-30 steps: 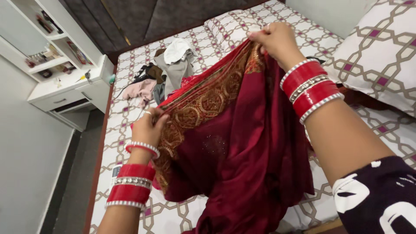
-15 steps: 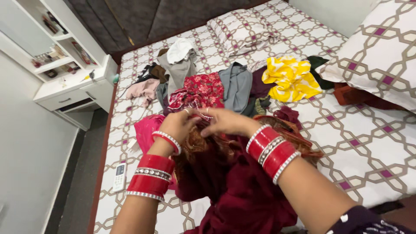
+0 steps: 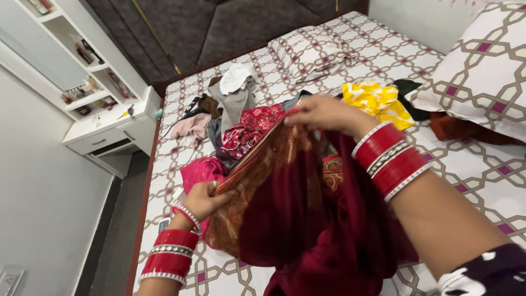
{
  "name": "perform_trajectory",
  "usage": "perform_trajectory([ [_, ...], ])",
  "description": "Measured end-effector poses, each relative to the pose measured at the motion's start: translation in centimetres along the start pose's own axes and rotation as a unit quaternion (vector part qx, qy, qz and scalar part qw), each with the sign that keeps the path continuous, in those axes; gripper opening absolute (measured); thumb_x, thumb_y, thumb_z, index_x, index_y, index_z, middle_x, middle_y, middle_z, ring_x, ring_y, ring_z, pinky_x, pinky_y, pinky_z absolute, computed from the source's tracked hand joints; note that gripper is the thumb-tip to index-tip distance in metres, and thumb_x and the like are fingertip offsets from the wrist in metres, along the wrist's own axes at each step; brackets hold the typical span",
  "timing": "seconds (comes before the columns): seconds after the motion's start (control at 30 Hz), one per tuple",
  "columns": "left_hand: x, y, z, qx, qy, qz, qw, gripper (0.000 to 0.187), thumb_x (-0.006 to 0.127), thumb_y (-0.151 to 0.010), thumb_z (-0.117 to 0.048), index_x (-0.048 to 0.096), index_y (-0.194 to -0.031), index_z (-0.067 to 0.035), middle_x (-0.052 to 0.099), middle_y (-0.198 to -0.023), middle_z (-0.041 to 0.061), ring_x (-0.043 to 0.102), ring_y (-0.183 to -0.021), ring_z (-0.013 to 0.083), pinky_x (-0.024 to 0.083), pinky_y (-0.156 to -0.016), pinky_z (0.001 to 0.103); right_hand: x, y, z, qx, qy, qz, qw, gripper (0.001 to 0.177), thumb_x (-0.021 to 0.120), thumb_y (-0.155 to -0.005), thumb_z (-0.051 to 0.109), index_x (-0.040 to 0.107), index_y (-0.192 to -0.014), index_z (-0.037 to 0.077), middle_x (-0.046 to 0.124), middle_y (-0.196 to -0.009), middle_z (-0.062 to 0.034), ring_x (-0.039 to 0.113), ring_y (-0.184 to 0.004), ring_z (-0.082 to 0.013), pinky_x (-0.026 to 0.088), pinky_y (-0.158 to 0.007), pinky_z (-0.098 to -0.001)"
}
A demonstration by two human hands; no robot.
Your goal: The person folds a maroon fabric with gold embroidery on a bed. They repeatedly smooth, align, and fold the material into a compact bundle using both hands.
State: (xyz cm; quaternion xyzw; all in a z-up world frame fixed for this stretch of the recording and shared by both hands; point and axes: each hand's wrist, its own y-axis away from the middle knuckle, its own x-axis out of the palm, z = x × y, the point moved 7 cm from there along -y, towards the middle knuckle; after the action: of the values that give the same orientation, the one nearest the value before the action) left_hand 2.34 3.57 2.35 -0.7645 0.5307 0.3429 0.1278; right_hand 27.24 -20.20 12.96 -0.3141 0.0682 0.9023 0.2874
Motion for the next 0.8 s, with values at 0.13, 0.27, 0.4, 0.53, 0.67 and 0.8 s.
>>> perform_trajectory([
  [0.13,-1.1,-1.6,0.6,0.073,0.146,-0.028,0.986,0.025,0.075,-0.088,-0.018,0.076,-0.108,-0.003,0.078,-0.089,0.0,0.069,-0.078,0.0071,0.055,-0.073,0.024,-4.5,0.9,1.4,-0.011,-0.035,-0.122,0.992,0.03,0.076,-0.089,0.039,0.078,-0.098,0.01,0.064,-0.07,0.002,0.054,-0.062,-0.0088,0.046,-0.06,-0.0278],
  [0.27,-3.3,-3.2,-2.3,0.123,0.277,-0.059,0.951,0.028,0.076,-0.093,-0.013,0.069,-0.114,0.004,0.074,-0.099,0.005,0.068,-0.086,0.011,0.055,-0.078,0.028,-10.3,-1.3,4.4,-0.013,-0.018,-0.21,0.977,0.042,0.076,-0.1,0.041,0.07,-0.095,0.0,0.057,-0.072,-0.0033,0.046,-0.061,-0.0148,0.041,-0.059,-0.0312],
  [0.4,-6.5,-1.6,-7.3,0.176,0.328,-0.131,0.919,0.038,0.072,-0.091,-0.013,0.067,-0.128,-0.003,0.074,-0.114,0.003,0.069,-0.098,0.0077,0.055,-0.087,0.025,-15.7,-4.4,6.4,-0.057,-0.003,-0.289,0.956,0.035,0.075,-0.097,0.036,0.071,-0.101,0.002,0.061,-0.079,-0.003,0.051,-0.067,-0.0147,0.045,-0.062,-0.0309],
  [0.53,-9.1,1.0,-9.9,0.179,0.397,-0.169,0.884,0.038,0.071,-0.095,-0.016,0.065,-0.13,0.0,0.074,-0.114,0.007,0.069,-0.099,0.0142,0.055,-0.087,0.029,-17.1,-8.5,6.7,-0.102,0.039,-0.315,0.943,0.03,0.075,-0.095,0.031,0.073,-0.107,0.004,0.065,-0.085,-0.0028,0.057,-0.073,-0.0146,0.048,-0.064,-0.0307],
  [0.67,-11.4,4.8,-8.7,0.025,0.441,-0.09,0.892,0.038,0.065,-0.091,-0.021,0.068,-0.125,-0.004,0.075,-0.117,0.012,0.074,-0.103,0.0209,0.06,-0.088,0.037,-16.3,-12.9,5.7,-0.167,0.129,-0.246,0.946,0.029,0.075,-0.093,0.026,0.074,-0.113,0.006,0.069,-0.092,-0.0025,0.062,-0.079,-0.0145,0.052,-0.067,-0.0305],
  [0.8,-19.7,12.0,-11.4,0.248,0.577,-0.22,0.746,0.032,0.069,-0.106,-0.015,0.064,-0.135,-0.004,0.071,-0.125,0.01,0.069,-0.115,0.0236,0.054,-0.107,0.039,-9.3,-13.3,6.3,-0.315,0.136,-0.034,0.939,0.032,0.074,-0.091,0.021,0.075,-0.12,0.008,0.074,-0.098,-0.0023,0.068,-0.084,-0.0145,0.055,-0.07,-0.0303],
])
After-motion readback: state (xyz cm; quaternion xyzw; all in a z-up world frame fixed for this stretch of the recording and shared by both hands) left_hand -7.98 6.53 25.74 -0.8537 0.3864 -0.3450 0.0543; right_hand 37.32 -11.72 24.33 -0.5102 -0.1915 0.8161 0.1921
